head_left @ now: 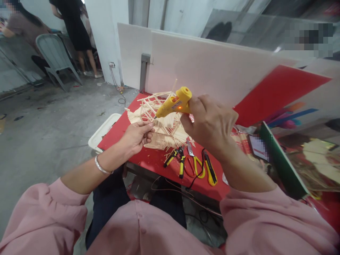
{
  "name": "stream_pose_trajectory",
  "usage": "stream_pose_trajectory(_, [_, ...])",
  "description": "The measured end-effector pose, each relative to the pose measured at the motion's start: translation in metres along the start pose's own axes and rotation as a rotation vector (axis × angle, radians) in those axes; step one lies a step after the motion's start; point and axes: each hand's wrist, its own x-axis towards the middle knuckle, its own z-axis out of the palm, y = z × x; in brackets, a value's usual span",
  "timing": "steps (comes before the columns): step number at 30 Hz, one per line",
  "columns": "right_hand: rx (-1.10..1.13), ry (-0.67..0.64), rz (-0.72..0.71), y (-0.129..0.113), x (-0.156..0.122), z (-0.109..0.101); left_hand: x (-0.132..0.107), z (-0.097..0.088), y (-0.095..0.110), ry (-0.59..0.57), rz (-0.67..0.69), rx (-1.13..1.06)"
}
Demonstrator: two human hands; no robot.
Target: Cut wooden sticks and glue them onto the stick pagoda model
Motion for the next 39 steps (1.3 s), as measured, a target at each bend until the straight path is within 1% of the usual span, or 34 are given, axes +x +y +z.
stream_pose_trajectory(6, [-0.003,-0.007,-0.005,0.0017,-0.0006,0.0004,0.0027,-0.0021,0.0003,-0.025,-0.001,-0.007])
stream_pose_trajectory(17, [-0.039,0.024,-0.032,0.0001,-0.0012,0.0024,0.0032,-0.0033,0.0008,-0.063,-0.023,-0.022])
stream_pose_trajectory(22, [-0.023,0.009,-0.027,0.0007,-0.0002,0.0011,0.0018,-0.0027,0.0017,-0.04,-0.035,-0.026])
stream_pose_trajectory(28, [-0.007,0.002,-0.028,-0.0005,0.0016,0.0008,0.0009,-0.0026,0.0,-0.009,-0.009,-0.002])
stream_pose_trajectory(39, [-0.006,-0.012,-0.04,-0.0008,0.0033,0.0012,-0.0057,0.0038,0.0033,0.034,-0.023,0.034])
